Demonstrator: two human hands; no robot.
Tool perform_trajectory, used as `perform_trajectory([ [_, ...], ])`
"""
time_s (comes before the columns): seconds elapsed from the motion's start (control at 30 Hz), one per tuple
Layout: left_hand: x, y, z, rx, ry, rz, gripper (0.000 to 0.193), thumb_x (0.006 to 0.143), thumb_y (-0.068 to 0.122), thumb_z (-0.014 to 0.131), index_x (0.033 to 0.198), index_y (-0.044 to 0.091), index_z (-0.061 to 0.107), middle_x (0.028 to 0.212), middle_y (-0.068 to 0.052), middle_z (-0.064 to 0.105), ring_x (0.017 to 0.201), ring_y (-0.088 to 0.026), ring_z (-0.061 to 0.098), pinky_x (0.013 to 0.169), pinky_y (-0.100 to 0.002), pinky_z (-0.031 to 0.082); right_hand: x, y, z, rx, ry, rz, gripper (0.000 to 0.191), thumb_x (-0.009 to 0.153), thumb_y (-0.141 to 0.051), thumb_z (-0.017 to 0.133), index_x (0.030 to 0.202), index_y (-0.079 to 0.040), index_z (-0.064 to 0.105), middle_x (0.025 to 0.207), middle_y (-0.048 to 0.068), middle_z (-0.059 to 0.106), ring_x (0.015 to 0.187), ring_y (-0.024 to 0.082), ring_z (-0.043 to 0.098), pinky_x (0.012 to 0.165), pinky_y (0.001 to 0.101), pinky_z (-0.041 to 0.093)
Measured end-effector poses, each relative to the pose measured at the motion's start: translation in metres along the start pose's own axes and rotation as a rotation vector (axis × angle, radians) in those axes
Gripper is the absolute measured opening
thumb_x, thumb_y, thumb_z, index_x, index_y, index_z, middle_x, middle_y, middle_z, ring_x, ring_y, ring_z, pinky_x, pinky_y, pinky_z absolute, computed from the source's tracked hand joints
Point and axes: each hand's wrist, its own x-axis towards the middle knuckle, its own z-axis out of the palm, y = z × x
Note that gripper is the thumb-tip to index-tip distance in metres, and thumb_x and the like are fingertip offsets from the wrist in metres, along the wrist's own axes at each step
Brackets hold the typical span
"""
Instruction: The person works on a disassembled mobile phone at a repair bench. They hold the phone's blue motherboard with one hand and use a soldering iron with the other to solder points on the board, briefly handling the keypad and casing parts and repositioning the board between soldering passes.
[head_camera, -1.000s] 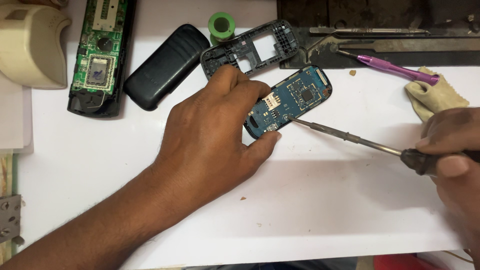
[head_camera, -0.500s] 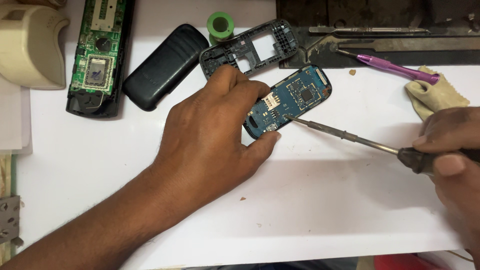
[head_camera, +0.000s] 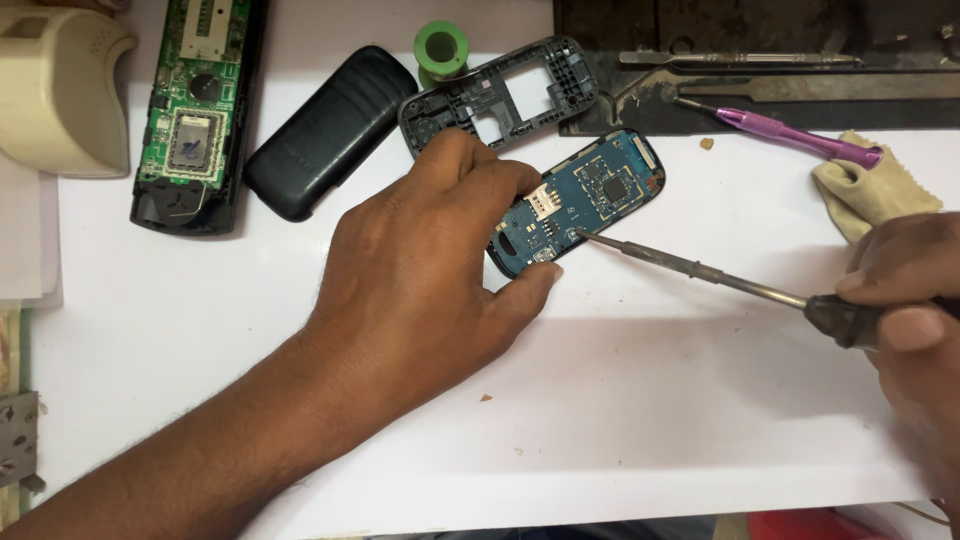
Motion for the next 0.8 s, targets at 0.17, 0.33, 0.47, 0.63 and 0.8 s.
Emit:
perform_trajectory([
  [0.17, 0.0, -0.001, 0.0, 0.004, 0.003, 0.005, 0.046, 0.076, 0.018, 0.086, 0.113, -0.004, 0.068, 0.099, -0.013, 0.061, 0.07, -0.021, 0.07, 0.057, -0.036, 0.057, 0.0, -0.021, 0.002, -0.105, -0.023, 0.021, 0.036, 0.115, -0.041, 0.059, 0.103, -0.007, 0.058, 0.083, 0.002, 0.06, 0.073, 0.012, 0.056, 0.07, 0.0265, 0.05],
  [0.33, -0.001, -0.001, -0.001, -0.007, 0.005, 0.003, 0.045, 0.077, 0.017, 0.085, 0.113, -0.003, 0.068, 0.099, -0.013, 0.061, 0.07, -0.021, 0.07, 0.058, -0.036, 0.057, 0.005, -0.007, 0.009, -0.047, 0.028, -0.02, 0.037, 0.108, -0.044, 0.061, 0.104, -0.008, 0.06, 0.08, 0.002, 0.059, 0.069, 0.013, 0.059, 0.066, 0.0264, 0.048],
  [0.47, 0.0, -0.001, 0.0, 0.002, -0.007, -0.01, 0.046, 0.076, 0.018, 0.086, 0.113, -0.003, 0.068, 0.098, -0.013, 0.061, 0.07, -0.021, 0.07, 0.057, -0.036, 0.057, -0.002, -0.003, 0.003, -0.079, -0.001, -0.036, 0.037, 0.111, -0.043, 0.059, 0.105, -0.007, 0.058, 0.081, 0.002, 0.06, 0.073, 0.014, 0.06, 0.069, 0.0265, 0.052],
  [0.63, -0.001, -0.002, -0.001, -0.003, 0.007, 0.006, 0.046, 0.076, 0.018, 0.086, 0.113, -0.003, 0.068, 0.099, -0.013, 0.061, 0.071, -0.021, 0.07, 0.058, -0.037, 0.057, 0.0, 0.004, 0.005, -0.022, 0.028, -0.037, 0.039, 0.107, -0.046, 0.06, 0.102, -0.008, 0.061, 0.079, 0.002, 0.062, 0.07, 0.014, 0.06, 0.065, 0.0272, 0.047],
  [0.8, -0.002, -0.002, -0.001, -0.006, 0.015, 0.013, 0.046, 0.076, 0.018, 0.086, 0.113, -0.003, 0.068, 0.099, -0.013, 0.061, 0.071, -0.021, 0.07, 0.058, -0.037, 0.057, -0.007, 0.002, 0.002, -0.043, 0.007, 0.017, 0.042, 0.11, -0.047, 0.06, 0.1, -0.007, 0.059, 0.082, 0.003, 0.061, 0.071, 0.013, 0.056, 0.068, 0.0282, 0.048],
])
